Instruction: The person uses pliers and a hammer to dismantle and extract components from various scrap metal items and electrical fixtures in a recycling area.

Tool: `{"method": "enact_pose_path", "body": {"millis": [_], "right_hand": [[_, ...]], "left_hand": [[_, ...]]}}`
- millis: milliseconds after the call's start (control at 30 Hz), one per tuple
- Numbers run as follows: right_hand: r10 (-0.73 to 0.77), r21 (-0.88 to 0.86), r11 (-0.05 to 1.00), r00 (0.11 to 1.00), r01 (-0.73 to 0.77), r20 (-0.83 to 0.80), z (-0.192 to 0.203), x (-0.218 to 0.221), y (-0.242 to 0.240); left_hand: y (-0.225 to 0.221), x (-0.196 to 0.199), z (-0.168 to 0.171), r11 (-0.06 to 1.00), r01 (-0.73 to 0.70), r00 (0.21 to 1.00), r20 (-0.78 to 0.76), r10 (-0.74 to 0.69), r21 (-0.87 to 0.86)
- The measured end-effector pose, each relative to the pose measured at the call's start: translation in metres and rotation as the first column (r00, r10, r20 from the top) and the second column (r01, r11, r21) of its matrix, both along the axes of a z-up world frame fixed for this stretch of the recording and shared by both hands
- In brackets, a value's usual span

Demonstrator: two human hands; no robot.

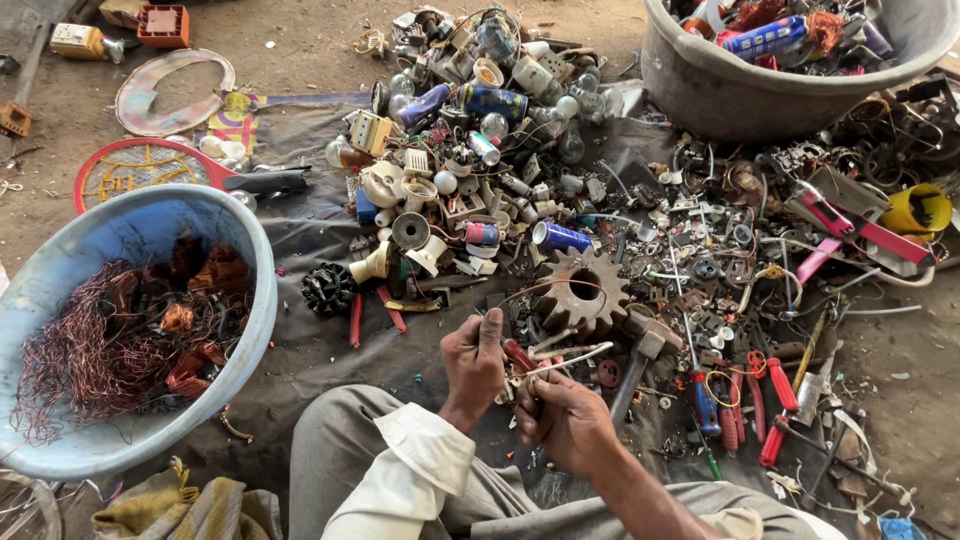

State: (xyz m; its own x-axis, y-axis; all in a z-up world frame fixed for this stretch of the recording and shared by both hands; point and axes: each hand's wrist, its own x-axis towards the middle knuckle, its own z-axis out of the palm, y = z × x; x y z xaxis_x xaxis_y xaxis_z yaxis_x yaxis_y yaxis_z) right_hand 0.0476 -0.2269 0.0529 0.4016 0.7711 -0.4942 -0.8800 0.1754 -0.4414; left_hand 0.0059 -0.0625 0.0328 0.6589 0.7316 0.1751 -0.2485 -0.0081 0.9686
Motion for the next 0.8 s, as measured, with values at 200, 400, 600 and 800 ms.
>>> {"method": "enact_pose_path", "body": {"millis": [200, 400, 600, 800], "right_hand": [[0.029, -0.205, 0.978, 0.959, 0.030, 0.281, 0.009, 0.004, 0.004], [0.344, 0.023, 0.874, -0.652, 0.485, 0.675, 0.057, 0.025, 0.004], [0.245, -0.034, 0.947, -0.645, 0.320, 0.724, 0.040, 0.031, 0.015], [0.249, -0.128, 0.923, -0.313, 0.362, 0.917, 0.002, 0.020, 0.014]], "left_hand": [[0.006, 0.007, 0.017, 0.929, -0.090, 0.963, -0.269, -0.011, -0.360], [0.029, 0.005, 0.018, 0.738, -0.188, 0.918, -0.383, -0.103, -0.649], [0.027, -0.003, 0.020, 0.396, -0.102, 0.924, -0.235, -0.302, -0.912], [0.014, 0.001, 0.028, 0.189, -0.038, 0.990, -0.063, -0.124, -0.981]]}}
